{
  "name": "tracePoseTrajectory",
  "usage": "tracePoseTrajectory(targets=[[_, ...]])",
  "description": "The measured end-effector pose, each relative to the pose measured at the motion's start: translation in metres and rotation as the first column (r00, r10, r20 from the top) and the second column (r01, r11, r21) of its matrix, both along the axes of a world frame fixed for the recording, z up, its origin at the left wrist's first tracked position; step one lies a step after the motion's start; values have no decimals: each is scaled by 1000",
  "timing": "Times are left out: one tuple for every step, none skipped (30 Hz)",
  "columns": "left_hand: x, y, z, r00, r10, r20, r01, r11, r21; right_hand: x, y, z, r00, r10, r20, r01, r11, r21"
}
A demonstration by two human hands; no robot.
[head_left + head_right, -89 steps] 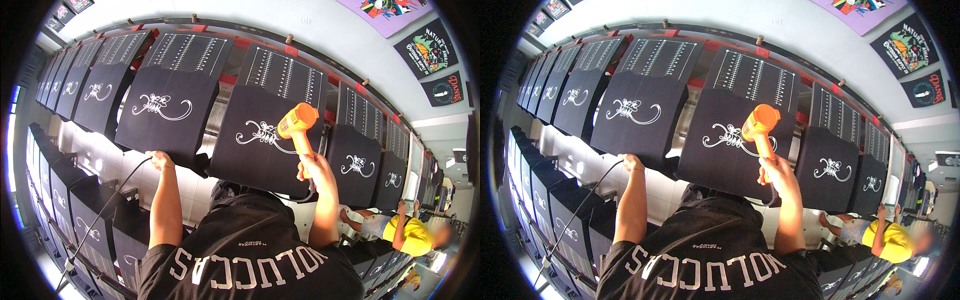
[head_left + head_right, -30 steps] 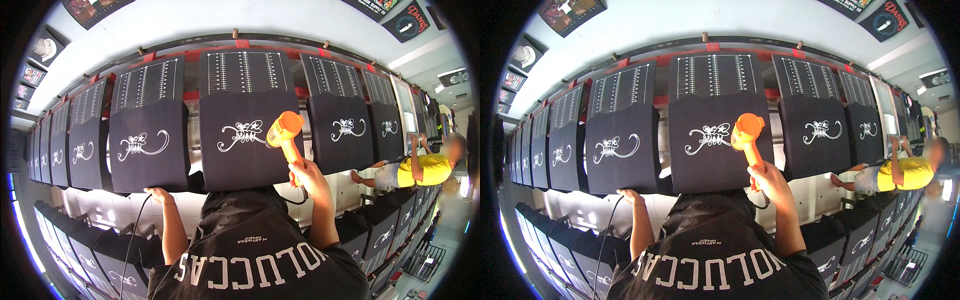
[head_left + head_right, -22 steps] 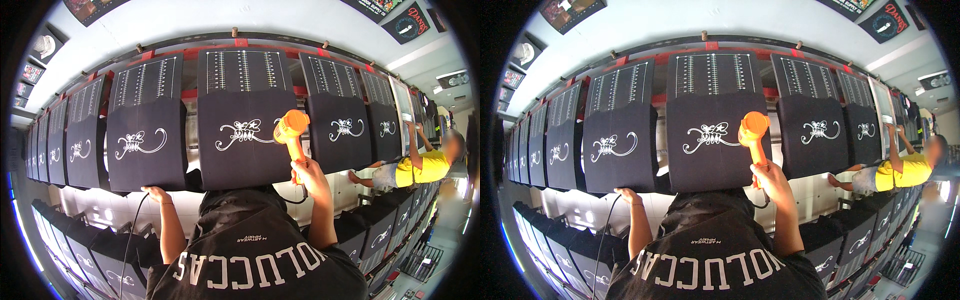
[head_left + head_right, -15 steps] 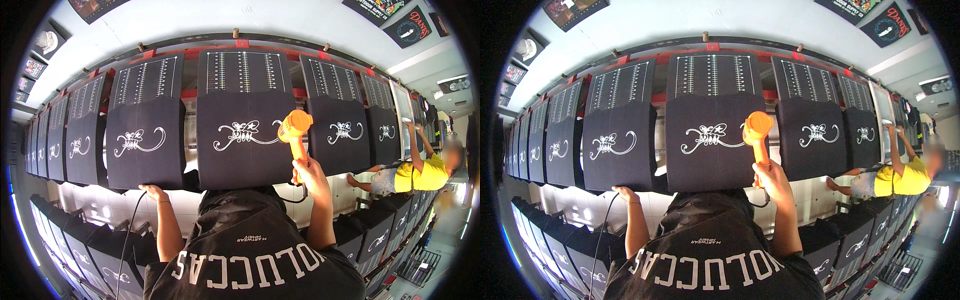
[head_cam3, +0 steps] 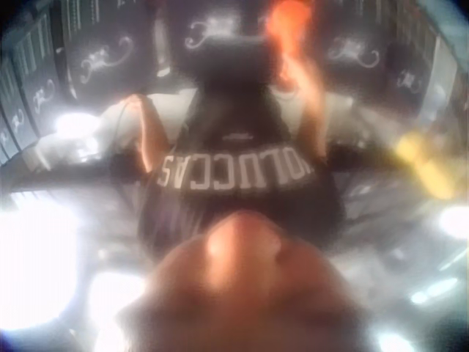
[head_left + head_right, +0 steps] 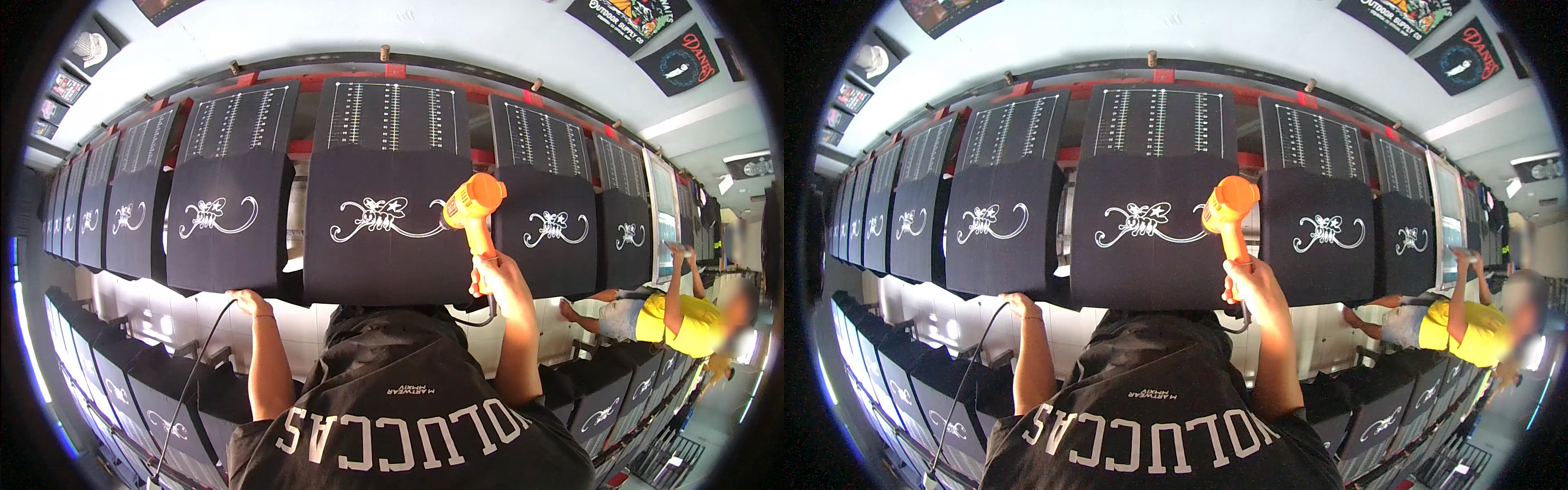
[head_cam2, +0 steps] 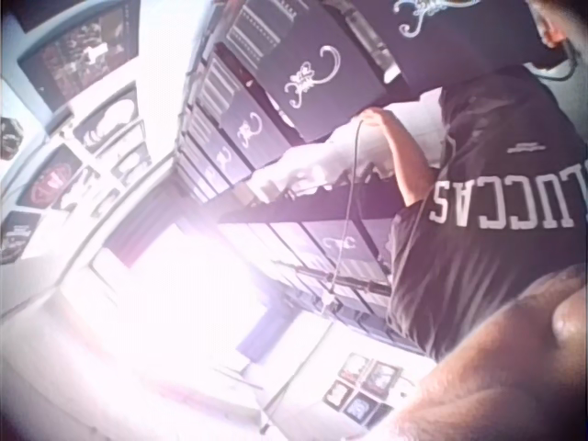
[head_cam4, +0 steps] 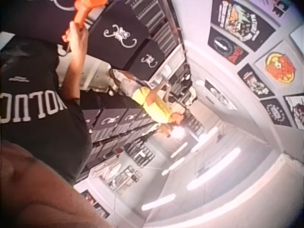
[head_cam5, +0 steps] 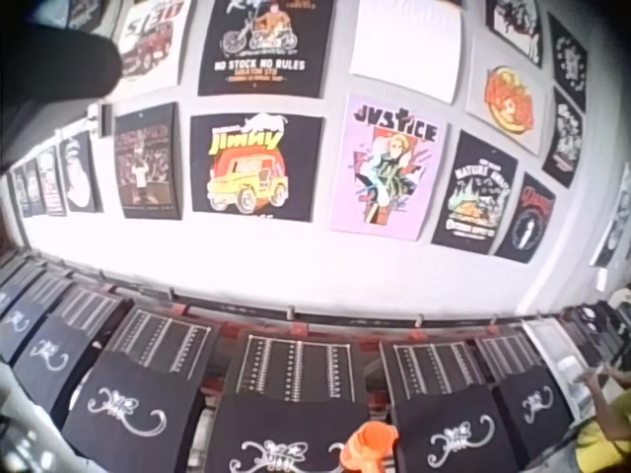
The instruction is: The person uses a heat gun to dry ink on black t-shirts mounted on platens, moving from one platen to the next and occasionally smoothing the fabric by hand.
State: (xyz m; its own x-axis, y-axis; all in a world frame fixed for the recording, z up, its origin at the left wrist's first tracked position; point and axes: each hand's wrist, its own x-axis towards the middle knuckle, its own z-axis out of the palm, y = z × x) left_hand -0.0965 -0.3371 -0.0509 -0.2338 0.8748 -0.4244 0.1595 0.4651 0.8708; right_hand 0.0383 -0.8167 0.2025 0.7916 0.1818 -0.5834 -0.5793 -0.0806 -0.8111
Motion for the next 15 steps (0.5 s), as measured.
tracePoseTrajectory(targets=[[4,-9,2,1000,5,25,-5,1000,-8,2,-1,1,1000,14,10,-14,1000,-13],[9,-18,4,998,14,57,-13,1000,-14,3,-1,4,999,29,20,-29,999,-26],[12,-26,7,996,23,85,-21,1000,-18,5,-2,5,999,45,29,-44,998,-39],[17,-33,9,993,33,116,-31,999,-25,8,-5,4,998,61,26,-61,998,-19],[20,-40,12,989,44,141,-40,999,-31,12,-8,2,997,78,23,-78,997,1],[23,-46,15,985,52,163,-47,998,-35,15,-11,2,995,94,21,-94,995,21],[26,-52,17,983,59,176,-52,998,-42,18,-15,2,997,82,-5,-82,997,-3],[28,-57,19,980,69,187,-62,997,-46,20,-16,-1,994,106,20,-106,994,3],[30,-59,22,979,81,187,-73,996,-50,22,-18,-5,991,129,45,-129,992,9],[31,-60,22,983,87,163,-79,996,-51,24,-21,-7,986,151,71,-152,988,12],[30,-61,23,987,99,126,-92,994,-59,27,-23,-6,988,147,52,-148,989,22],[29,-60,22,994,103,31,-101,993,-67,31,-26,-5,989,142,33,-143,989,33],[29,-59,22,993,105,-60,-110,991,-81,34,-28,-5,991,137,13,-137,990,44],[28,-58,21,983,105,-151,-121,988,-98,37,-29,-4,991,130,-8,-130,990,55],[29,-56,20,966,102,-237,-134,983,-123,38,-27,-2,988,151,44,-153,987,43]])
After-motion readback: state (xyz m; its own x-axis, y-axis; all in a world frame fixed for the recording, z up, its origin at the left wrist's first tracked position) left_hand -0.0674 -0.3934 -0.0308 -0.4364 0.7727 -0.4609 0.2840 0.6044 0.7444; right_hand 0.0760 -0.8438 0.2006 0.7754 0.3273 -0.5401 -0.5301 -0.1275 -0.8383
